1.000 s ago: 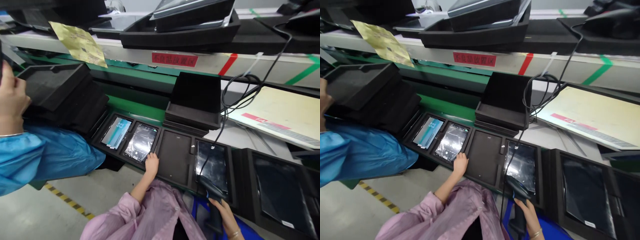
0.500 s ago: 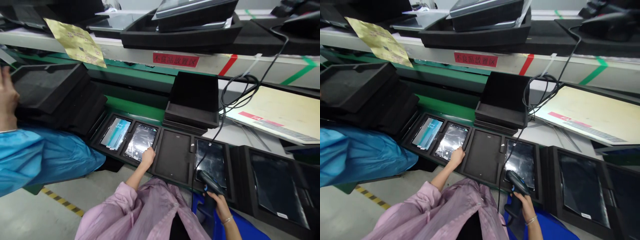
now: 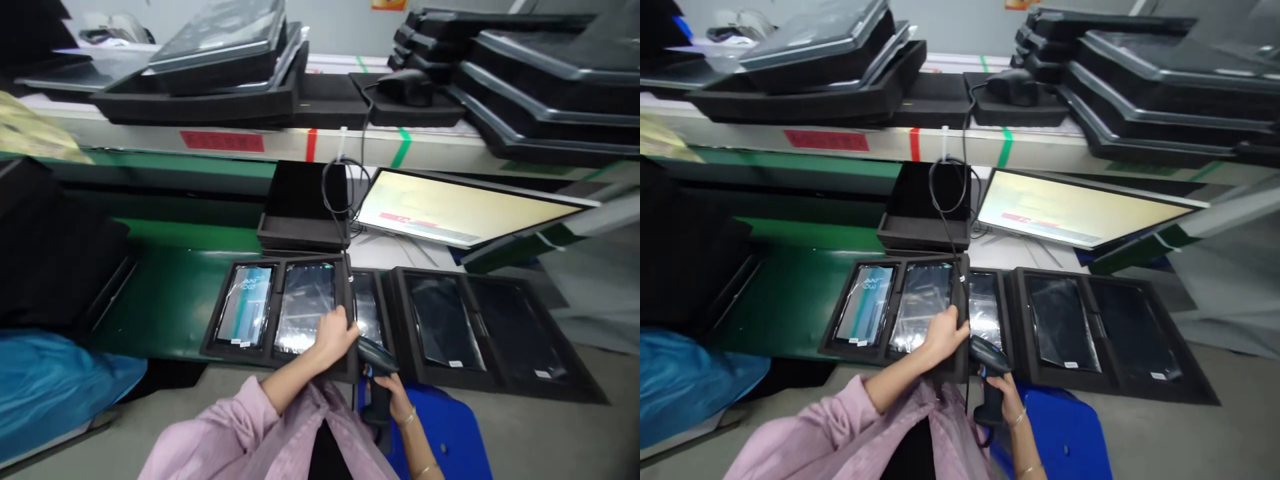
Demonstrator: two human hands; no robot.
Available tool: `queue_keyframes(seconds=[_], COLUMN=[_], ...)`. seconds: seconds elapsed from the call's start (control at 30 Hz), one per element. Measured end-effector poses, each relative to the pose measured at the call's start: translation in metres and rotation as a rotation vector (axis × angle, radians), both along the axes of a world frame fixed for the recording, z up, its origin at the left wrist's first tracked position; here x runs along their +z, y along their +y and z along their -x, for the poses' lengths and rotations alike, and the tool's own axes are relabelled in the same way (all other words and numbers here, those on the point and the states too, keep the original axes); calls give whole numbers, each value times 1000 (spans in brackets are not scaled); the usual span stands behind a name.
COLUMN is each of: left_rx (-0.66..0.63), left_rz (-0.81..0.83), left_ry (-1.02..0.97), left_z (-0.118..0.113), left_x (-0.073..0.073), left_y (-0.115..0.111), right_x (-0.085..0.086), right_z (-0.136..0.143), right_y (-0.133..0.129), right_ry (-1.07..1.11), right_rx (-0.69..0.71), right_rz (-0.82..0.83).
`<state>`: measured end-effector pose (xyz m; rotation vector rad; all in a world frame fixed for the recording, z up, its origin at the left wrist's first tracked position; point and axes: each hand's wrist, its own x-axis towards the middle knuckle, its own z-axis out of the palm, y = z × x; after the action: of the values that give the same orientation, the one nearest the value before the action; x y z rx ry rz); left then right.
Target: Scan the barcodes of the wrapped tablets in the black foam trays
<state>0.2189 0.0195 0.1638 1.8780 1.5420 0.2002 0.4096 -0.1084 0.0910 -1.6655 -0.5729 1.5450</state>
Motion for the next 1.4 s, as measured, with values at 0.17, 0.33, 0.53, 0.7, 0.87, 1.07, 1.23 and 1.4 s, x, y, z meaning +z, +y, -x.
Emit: queue_keyframes(seconds=[0.17,0.33,0.53,0.7,0.87,1.07,1.23,1.4], left_rx=[-159,-417,-666,-453,-260,-267,-223,-318], left_rz=[46,98,341,23,-145,-209,-232,-233], left_ry=[27,-65,-275,26,197,254,257,188], left_z=[-39,-12,29,1,-45,-47,-55,-39], left_x=[-40,-33,-22,-48,-72,-80,-88,-84], left_y=[4,64,130,135,116,118,118,117], right_x=[38,59,69,81,81,74,74,70], right_z=[-44,-49,-48,-61,-33,31,64,77], right_y=[-36,-45,-44,-66,-62,-17,-8,-13], right_ry=[66,-1,-56,-95,-142,-271,-414,-440], right_rx=[-184,-254,-211,-201,4,419,493,426], right_rz=[-39,25,185,270,245,7,72,95])
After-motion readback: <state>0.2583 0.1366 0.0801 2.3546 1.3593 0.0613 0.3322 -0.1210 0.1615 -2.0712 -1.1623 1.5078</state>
